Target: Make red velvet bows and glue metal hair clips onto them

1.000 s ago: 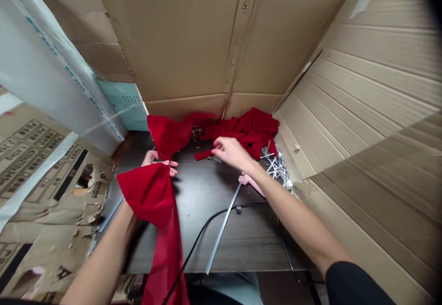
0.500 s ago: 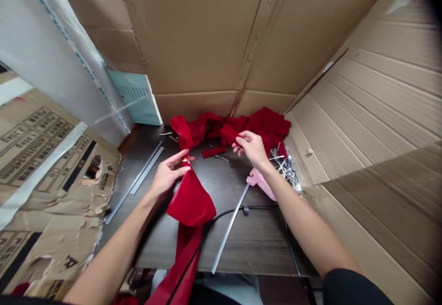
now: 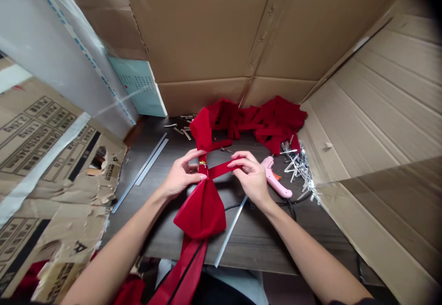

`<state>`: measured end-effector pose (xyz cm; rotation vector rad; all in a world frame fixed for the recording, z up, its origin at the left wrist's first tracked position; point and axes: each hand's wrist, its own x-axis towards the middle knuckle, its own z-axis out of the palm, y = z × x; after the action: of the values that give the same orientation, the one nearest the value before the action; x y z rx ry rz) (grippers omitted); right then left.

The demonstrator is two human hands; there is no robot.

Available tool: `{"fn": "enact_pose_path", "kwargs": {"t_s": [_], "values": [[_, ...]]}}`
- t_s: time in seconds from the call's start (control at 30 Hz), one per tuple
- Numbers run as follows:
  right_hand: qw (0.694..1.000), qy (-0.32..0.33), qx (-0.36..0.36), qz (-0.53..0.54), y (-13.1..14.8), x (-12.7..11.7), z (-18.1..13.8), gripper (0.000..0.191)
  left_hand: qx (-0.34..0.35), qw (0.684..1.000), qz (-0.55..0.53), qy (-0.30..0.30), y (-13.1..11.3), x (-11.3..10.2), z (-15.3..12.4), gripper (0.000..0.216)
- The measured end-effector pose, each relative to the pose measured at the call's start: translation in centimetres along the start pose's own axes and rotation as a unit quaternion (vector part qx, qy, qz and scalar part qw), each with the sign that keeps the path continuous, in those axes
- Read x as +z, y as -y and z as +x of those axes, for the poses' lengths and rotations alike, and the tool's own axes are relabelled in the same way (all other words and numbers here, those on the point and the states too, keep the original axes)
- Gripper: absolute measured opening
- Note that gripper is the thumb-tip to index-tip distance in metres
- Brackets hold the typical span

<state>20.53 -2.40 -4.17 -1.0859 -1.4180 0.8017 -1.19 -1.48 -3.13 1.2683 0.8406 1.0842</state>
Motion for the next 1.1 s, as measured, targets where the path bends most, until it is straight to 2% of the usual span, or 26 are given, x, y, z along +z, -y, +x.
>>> {"fn": "enact_pose_path", "kwargs": {"t_s": [0.17, 0.3, 0.43, 0.53, 0.73, 0.9, 1.0, 1.1], "values": [[0.995, 0.057, 0.074, 0.031, -0.3, 0.0, -0.7, 0.027, 0.017, 1.0, 0.014, 0.003, 0.5, 0.1, 0.0, 0.062], [0.991, 0.102, 0.074, 0.039, 0.0, -0.3, -0.7, 0.026, 0.0, 1.0, -0.024, -0.01, 0.5, 0.4, 0.0, 0.061], [0.977, 0.14, 0.124, 0.105, 0.0, 0.1, -0.7, 0.033, -0.035, 0.998, -0.059, -0.003, 0.3, 1.0, -0.2, 0.066], [0.961, 0.155, 0.166, 0.159, -0.2, 0.7, -0.9, 0.034, -0.027, 0.999, -0.042, 0.005, 0.4, 1.3, -0.3, 0.065], [0.942, 0.158, 0.201, 0.217, 0.0, 0.9, -1.1, 0.032, 0.015, 0.999, 0.031, 0.006, 0.6, 1.3, -0.3, 0.06], [0.939, 0.127, 0.2, 0.25, 0.6, 0.8, -0.8, 0.044, 0.048, 0.996, 0.071, -0.003, 0.2, 1.3, -0.3, 0.059], [0.943, 0.089, 0.214, 0.238, 0.5, 1.2, -0.7, 0.034, 0.053, 0.995, 0.09, 0.008, 0.0, 1.5, -0.4, 0.059], [0.945, 0.074, 0.22, 0.23, 0.3, 1.6, -0.9, 0.025, 0.027, 0.996, 0.079, 0.01, 0.1, 1.6, -0.6, 0.064]]}}
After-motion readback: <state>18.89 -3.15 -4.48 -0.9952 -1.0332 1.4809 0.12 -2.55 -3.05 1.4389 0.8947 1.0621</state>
